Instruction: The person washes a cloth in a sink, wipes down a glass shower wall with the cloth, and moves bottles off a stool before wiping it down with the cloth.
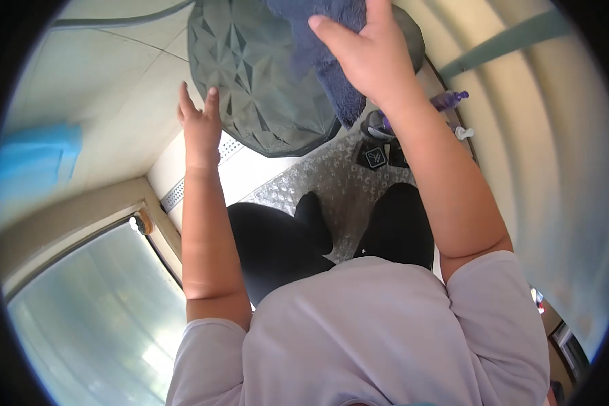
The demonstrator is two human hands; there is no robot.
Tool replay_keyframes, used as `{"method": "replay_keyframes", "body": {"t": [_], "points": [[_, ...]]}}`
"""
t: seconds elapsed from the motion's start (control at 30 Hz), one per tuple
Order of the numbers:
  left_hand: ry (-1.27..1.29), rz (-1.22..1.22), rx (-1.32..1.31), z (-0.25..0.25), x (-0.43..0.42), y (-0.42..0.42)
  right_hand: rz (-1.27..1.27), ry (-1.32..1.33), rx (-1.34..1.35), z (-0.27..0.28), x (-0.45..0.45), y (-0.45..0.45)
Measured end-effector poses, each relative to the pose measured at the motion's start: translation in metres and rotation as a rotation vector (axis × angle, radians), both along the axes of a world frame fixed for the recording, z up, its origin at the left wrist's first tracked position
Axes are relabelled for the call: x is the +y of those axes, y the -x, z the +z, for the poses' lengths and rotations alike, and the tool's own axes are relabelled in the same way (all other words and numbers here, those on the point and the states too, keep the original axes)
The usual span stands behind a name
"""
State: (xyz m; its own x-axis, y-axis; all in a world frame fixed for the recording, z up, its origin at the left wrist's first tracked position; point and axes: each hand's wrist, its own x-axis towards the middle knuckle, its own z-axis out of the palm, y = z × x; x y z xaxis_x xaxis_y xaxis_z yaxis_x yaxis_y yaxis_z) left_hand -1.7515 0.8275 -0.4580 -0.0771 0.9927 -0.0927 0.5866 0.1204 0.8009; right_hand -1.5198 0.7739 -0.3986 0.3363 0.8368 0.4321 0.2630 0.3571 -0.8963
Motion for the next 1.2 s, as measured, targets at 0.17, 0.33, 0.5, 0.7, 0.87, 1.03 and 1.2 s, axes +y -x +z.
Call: {"method": "replay_keyframes", "body": {"t": [0.17,0.33,0.5,0.7,0.87,1.03,1.2], "points": [[0.059,-0.063,-0.099,0.005,-0.02,0.014,-0.104,-0.079,-0.171,-0.026,0.011,0.025],[0.71,0.192,-1.016,-0.084,-0.01,0.014,-0.035,0.107,-0.349,-0.063,0.004,0.072],[0.415,-0.077,-1.335,-0.087,0.012,-0.058,0.166,0.174,-0.202,-0.121,0.007,0.111],[0.523,0.065,-1.255,-0.099,0.031,-0.066,0.121,0.302,-0.032,-0.132,0.031,0.073],[0.509,-0.002,-1.082,-0.092,0.043,-0.074,-0.401,0.29,-0.173,-0.123,0.065,-0.108],[0.462,0.009,-1.019,-0.099,0.054,-0.073,-0.303,0.149,0.298,-0.107,0.088,-0.237],[0.449,0.081,-0.854,-0.105,0.055,-0.074,-0.039,0.266,0.016,-0.084,0.097,-0.214]]}}
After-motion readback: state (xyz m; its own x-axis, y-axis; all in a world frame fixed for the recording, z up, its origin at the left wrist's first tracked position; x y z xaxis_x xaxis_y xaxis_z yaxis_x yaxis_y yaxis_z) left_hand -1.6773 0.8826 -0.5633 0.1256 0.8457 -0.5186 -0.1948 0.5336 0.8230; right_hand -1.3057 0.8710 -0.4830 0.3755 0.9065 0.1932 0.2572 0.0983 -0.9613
